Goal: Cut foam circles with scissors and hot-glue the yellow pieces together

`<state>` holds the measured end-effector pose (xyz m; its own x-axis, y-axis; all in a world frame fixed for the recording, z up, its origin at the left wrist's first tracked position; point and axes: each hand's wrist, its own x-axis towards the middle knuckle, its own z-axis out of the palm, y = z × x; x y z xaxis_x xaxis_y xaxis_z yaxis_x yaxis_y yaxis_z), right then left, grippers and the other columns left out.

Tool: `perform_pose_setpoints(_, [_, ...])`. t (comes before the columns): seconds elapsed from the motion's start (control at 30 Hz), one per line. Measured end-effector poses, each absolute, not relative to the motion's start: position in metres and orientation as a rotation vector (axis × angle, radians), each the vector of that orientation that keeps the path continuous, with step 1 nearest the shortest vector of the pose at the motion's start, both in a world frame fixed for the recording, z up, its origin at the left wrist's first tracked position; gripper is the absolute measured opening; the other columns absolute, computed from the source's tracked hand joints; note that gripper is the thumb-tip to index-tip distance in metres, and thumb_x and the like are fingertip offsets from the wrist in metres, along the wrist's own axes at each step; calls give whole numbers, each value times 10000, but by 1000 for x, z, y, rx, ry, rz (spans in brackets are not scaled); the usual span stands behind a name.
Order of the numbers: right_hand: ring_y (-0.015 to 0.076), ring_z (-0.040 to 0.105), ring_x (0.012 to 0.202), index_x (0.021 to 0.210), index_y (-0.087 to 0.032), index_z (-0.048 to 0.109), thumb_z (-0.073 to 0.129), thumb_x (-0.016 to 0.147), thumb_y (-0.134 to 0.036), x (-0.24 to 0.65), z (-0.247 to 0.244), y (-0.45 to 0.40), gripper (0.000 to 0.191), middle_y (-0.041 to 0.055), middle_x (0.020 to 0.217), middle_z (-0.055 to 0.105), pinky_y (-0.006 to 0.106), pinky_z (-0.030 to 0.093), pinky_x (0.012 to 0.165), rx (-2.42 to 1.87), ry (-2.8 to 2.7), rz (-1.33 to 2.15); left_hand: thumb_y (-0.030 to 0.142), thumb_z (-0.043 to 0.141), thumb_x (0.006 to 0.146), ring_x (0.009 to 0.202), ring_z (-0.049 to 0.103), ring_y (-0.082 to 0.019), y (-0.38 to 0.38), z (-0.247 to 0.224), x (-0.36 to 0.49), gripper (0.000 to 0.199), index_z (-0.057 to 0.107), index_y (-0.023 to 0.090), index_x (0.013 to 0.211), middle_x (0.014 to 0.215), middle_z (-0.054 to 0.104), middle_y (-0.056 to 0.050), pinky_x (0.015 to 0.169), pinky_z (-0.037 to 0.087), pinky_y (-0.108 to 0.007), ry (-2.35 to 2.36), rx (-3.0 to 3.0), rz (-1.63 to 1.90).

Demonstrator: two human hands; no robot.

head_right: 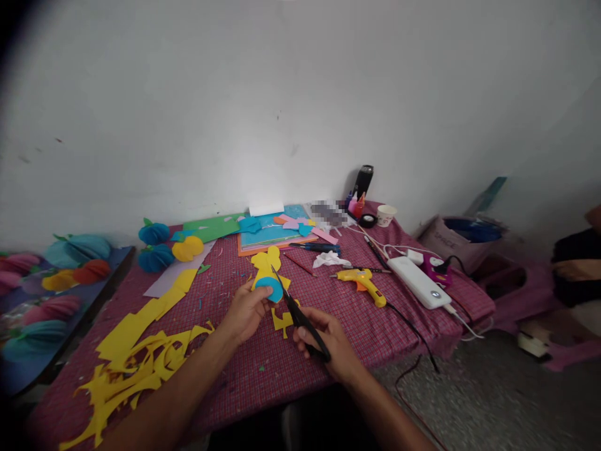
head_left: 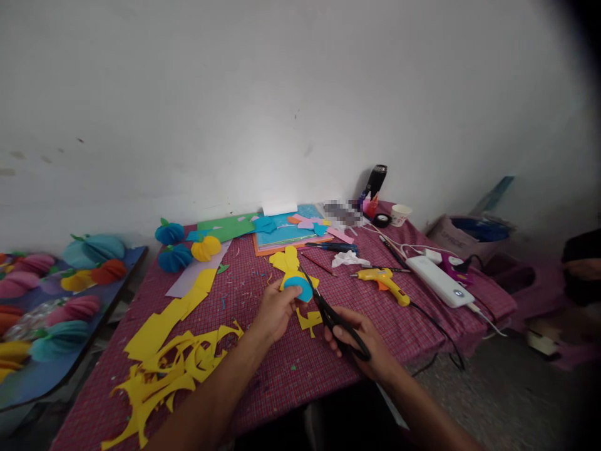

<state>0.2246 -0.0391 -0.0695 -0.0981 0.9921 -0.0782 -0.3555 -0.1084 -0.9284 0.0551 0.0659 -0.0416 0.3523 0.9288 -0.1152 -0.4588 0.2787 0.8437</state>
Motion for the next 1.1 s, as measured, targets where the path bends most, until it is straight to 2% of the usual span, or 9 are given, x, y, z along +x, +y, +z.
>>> perform_pose_setpoints(0.5, [83,515,534,1126,-150,675,785,785,-348,228,-66,-41,409,12,740,625,180,398,456,-1014,-955,1492,202,738,709,617,600,-123,68,-47,55,170,634,133,825,737,663,-21,550,494,-243,663,817,1019])
perform_pose_setpoints(0.77, [106,547,570,1132,-138,680,762,807,-361,230,-64,-40,403,43,757,657,190,411,474,-1014,-930,1519,216,739,691,602,618,-140,67,-43,54,209,633,126,847,737,680,-36,537,488,-248,673,841,957])
perform_pose_setpoints(1.1, [77,523,514,1104,-150,683,779,789,-393,239,-67,-42,409,17,726,642,174,402,454,-1045,-972,1526,204,732,683,605,624,-146,68,-46,53,206,637,119,845,756,685,-43,544,513,-268,665,836,925])
